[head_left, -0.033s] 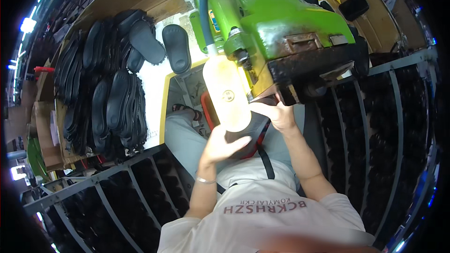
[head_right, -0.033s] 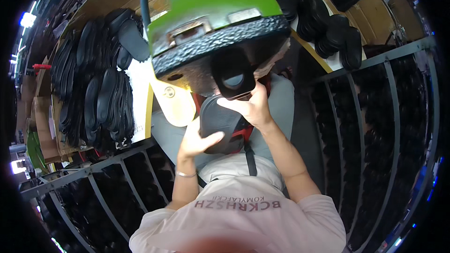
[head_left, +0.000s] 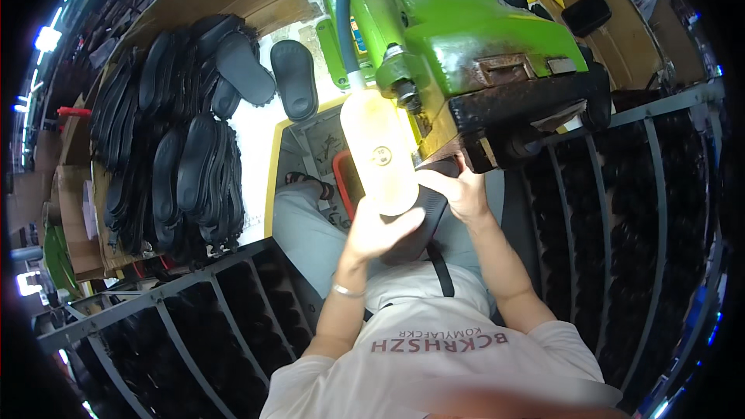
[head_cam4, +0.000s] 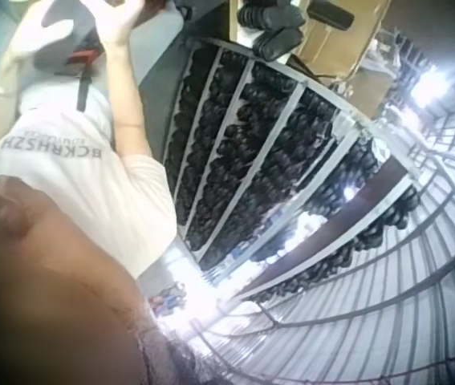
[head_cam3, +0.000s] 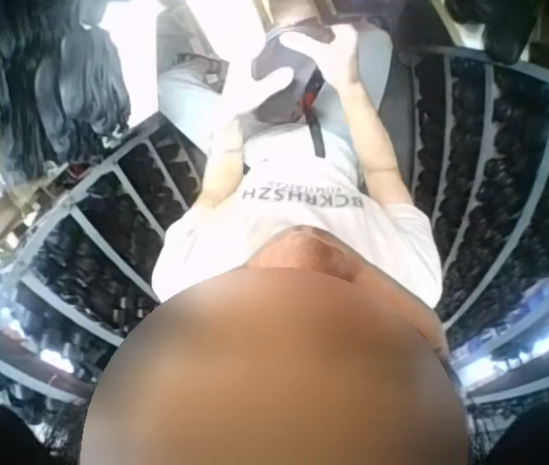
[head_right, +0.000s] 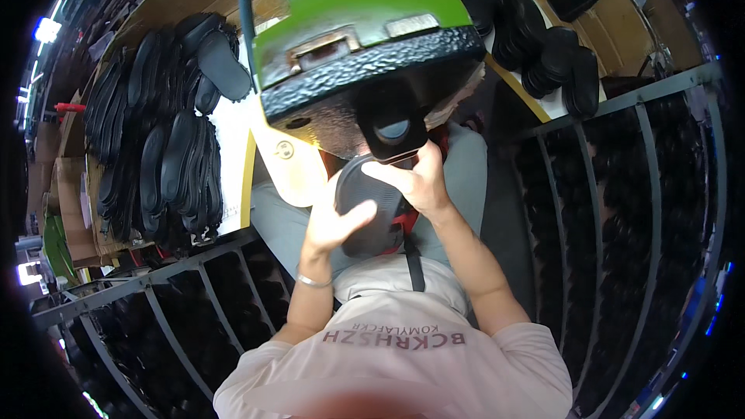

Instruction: The recorder is using a buffing or grinding machine to smooth the edges of black shoe soles and then placing them onto storage racks.

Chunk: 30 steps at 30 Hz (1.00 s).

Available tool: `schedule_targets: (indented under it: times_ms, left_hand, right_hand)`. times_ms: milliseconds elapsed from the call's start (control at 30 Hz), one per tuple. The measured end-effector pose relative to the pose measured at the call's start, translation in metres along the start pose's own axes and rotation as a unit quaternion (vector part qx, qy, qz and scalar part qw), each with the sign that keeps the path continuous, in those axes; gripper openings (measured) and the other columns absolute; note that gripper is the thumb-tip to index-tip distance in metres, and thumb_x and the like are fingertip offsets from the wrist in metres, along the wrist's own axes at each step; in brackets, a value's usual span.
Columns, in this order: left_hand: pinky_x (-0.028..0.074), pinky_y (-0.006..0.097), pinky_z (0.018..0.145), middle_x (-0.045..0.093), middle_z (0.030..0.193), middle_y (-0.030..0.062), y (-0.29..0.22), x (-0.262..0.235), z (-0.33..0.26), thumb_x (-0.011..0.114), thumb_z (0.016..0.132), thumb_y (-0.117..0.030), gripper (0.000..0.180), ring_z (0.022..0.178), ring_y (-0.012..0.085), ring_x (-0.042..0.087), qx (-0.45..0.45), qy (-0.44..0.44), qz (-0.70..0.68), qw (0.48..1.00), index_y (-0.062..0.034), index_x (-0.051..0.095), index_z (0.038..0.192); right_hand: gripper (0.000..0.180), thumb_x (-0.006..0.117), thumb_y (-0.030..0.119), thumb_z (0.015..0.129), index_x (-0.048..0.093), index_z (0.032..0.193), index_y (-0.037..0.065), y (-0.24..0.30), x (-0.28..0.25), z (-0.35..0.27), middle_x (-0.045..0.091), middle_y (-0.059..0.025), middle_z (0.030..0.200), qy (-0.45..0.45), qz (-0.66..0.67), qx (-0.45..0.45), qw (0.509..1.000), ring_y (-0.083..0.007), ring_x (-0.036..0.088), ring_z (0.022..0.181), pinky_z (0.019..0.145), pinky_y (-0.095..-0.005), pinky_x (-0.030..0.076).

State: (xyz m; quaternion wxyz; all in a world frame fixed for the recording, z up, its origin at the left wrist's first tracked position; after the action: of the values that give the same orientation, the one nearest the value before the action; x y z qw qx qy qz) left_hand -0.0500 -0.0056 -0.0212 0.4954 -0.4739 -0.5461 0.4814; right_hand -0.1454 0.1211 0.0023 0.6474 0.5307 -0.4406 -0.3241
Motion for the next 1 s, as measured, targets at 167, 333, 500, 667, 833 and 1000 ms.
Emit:
schedule_targets:
  times_ms: [167, 333, 500, 667, 833, 1000]
  left_hand:
    - [0.047, 0.026, 0.079, 0.064, 0.093, 0.0066, -0.003, 0.018, 0.027, 0.067, 0.082, -0.004, 0.023, 0.086, 0.014, 0.06, 0.029, -0.168, -0.018, 0.985, 0.0017, 0.06, 0.104]
    - [0.047, 0.023, 0.074, 0.062, 0.09, 0.006, 0.0, 0.021, 0.011, 0.066, 0.081, 0.0, 0.02, 0.082, 0.0113, 0.058, 0.054, -0.205, -0.07, 0.975, 0.0037, 0.057, 0.099]
    - [0.048, 0.023, 0.071, 0.061, 0.088, 0.006, -0.004, 0.022, 0.018, 0.068, 0.079, 0.001, 0.02, 0.079, 0.01, 0.058, 0.069, -0.185, 0.156, 0.968, 0.0019, 0.057, 0.096]
    - [0.049, 0.026, 0.076, 0.067, 0.09, 0.0095, -0.015, -0.006, 0.025, 0.072, 0.076, -0.006, 0.026, 0.081, 0.0158, 0.063, 0.032, -0.128, -0.006, 0.991, 0.0045, 0.063, 0.098]
    - [0.05, 0.027, 0.079, 0.066, 0.093, 0.0098, -0.041, -0.051, 0.012, 0.069, 0.076, 0.002, 0.026, 0.085, 0.0148, 0.063, 0.083, -0.118, -0.099, 0.985, 0.0053, 0.061, 0.1]
    - [0.045, 0.022, 0.068, 0.061, 0.081, 0.005, -0.021, -0.083, -0.019, 0.069, 0.075, 0.005, 0.018, 0.074, 0.0097, 0.057, 0.018, -0.187, -0.1, 0.977, 0.0009, 0.057, 0.087]
  right_hand:
    - [0.042, 0.071, 0.008, 0.076, 0.054, 0.113, -0.002, -0.02, -0.014, -0.071, 0.059, -0.0075, 0.106, 0.008, 0.008, 0.116, 0.993, -0.0142, 0.055, 0.098, 0.087, -0.0282, 0.045]
    - [0.044, 0.07, 0.008, 0.074, 0.053, 0.113, -0.005, -0.033, -0.068, -0.129, 0.06, -0.0115, 0.107, -0.027, 0.049, 0.224, 0.973, -0.0162, 0.059, 0.093, 0.084, -0.0299, 0.048]
    - [0.037, 0.063, 0.002, 0.079, 0.048, 0.113, -0.001, 0.013, -0.121, -0.083, 0.059, -0.0089, 0.098, -0.188, 0.055, 0.033, 0.98, -0.0137, 0.06, 0.083, 0.075, -0.0239, 0.049]
    - [0.028, 0.061, 0.008, 0.085, 0.048, 0.108, 0.0, 0.034, -0.1, -0.013, 0.06, -0.0038, 0.085, -0.094, 0.03, -0.022, 0.995, -0.0055, 0.056, 0.066, 0.054, -0.0174, 0.043]
    - [0.031, 0.06, 0.004, 0.084, 0.047, 0.112, 0.0, 0.021, -0.051, -0.006, 0.058, -0.0054, 0.102, -0.029, 0.053, 0.008, 0.998, -0.0066, 0.054, 0.084, 0.071, -0.0189, 0.042]
    - [0.047, 0.062, 0.0, 0.082, 0.043, 0.125, -0.004, 0.022, -0.011, -0.004, 0.057, -0.0056, 0.109, 0.019, 0.033, -0.077, 0.996, -0.0112, 0.055, 0.097, 0.085, -0.0233, 0.044]
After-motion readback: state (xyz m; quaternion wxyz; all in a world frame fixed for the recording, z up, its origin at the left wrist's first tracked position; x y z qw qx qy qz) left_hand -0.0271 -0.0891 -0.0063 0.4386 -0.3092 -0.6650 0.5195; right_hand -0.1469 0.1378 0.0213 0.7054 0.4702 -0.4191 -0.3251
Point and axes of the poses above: each hand's wrist, its own z-axis towards the middle knuckle, its own x-axis out of the palm, y = z × x, the point moved 6 cm from there along z, towards the middle knuckle
